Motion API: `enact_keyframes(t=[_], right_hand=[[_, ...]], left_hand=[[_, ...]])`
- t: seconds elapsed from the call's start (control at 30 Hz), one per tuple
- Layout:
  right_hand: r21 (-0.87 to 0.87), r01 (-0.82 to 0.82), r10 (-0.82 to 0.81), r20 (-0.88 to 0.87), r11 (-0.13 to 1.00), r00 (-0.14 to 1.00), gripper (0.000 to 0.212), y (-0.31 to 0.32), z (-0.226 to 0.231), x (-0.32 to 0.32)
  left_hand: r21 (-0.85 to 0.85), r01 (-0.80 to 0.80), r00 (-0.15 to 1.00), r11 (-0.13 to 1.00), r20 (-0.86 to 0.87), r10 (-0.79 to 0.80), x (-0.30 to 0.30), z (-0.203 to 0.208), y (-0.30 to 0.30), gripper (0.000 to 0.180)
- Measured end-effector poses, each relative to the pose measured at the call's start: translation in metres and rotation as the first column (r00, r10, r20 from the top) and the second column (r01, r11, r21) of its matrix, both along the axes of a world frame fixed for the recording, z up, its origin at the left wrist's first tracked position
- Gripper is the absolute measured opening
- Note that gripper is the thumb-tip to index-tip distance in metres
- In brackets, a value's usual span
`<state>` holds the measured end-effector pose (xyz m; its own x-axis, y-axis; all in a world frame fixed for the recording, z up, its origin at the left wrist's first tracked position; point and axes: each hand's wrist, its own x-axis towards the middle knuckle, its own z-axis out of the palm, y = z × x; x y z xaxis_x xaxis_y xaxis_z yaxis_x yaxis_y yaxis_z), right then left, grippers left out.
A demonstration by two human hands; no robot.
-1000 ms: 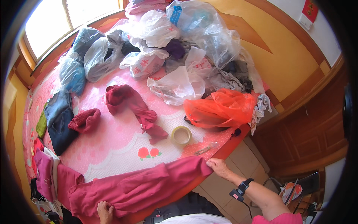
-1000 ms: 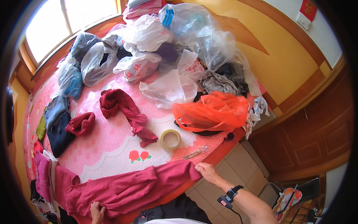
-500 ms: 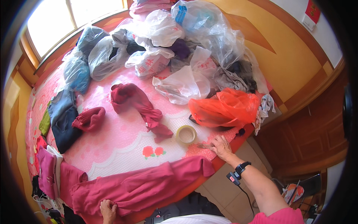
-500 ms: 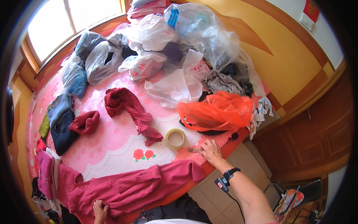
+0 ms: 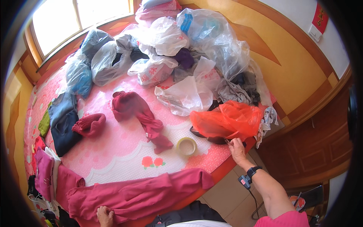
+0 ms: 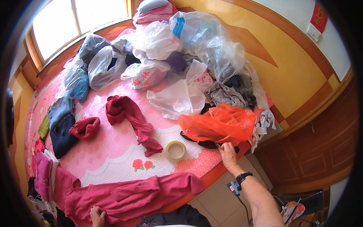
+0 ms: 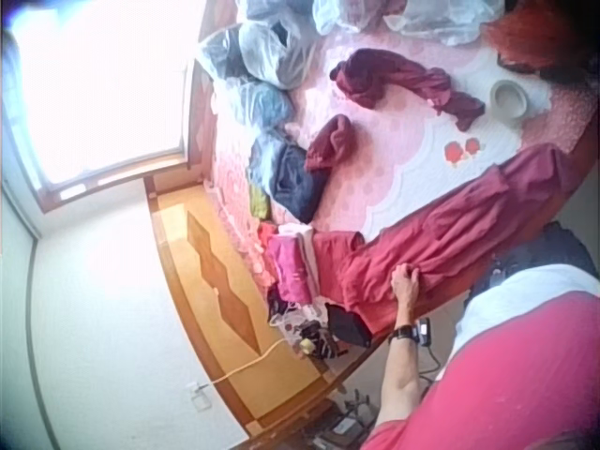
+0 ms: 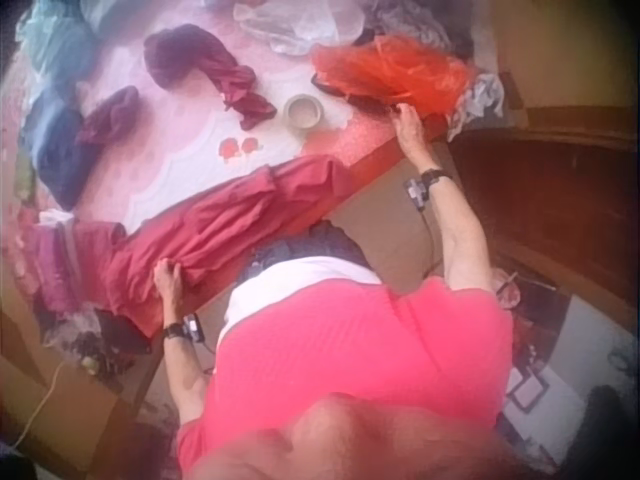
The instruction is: The person folds several garments on a bed, including a red shirt and pink pants. They smooth and align the fabric, then fold each item into a compact shape and place it on a growing stack.
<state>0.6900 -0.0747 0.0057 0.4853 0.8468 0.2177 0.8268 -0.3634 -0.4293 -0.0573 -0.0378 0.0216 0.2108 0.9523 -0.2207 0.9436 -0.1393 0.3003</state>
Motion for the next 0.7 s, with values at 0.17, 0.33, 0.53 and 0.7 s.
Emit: enact_keyframes(t=[0.17, 0.33, 0.53, 0.7], right_hand=[[-0.161, -0.101, 0.117, 0.090, 0.982, 0.989, 0.022, -0.009, 0.005, 0.013], [-0.239, -0.232, 0.267, 0.126, 0.943, 0.956, 0.027, -0.014, 0.001, 0.004], [-0.259, -0.301, 0.293, -0.068, 0.918, 0.954, 0.048, -0.028, 0.006, 0.015], [-0.221, -0.217, 0.196, -0.115, 0.951, 0.974, 0.049, -0.037, 0.004, 0.023]], left_hand=[[0.000, -0.007, 0.998, 1.000, -0.062, 0.007, -0.002, -0.006, 0.000, 0.021], [0.011, -0.003, 0.996, 1.000, -0.090, 0.004, -0.004, -0.009, 0.000, 0.022], [0.018, -0.007, 1.000, 1.000, -0.025, 0.007, -0.006, -0.010, -0.001, 0.023], [-0.007, -0.009, 1.000, 1.000, -0.016, 0.009, -0.007, -0.008, 0.000, 0.022]])
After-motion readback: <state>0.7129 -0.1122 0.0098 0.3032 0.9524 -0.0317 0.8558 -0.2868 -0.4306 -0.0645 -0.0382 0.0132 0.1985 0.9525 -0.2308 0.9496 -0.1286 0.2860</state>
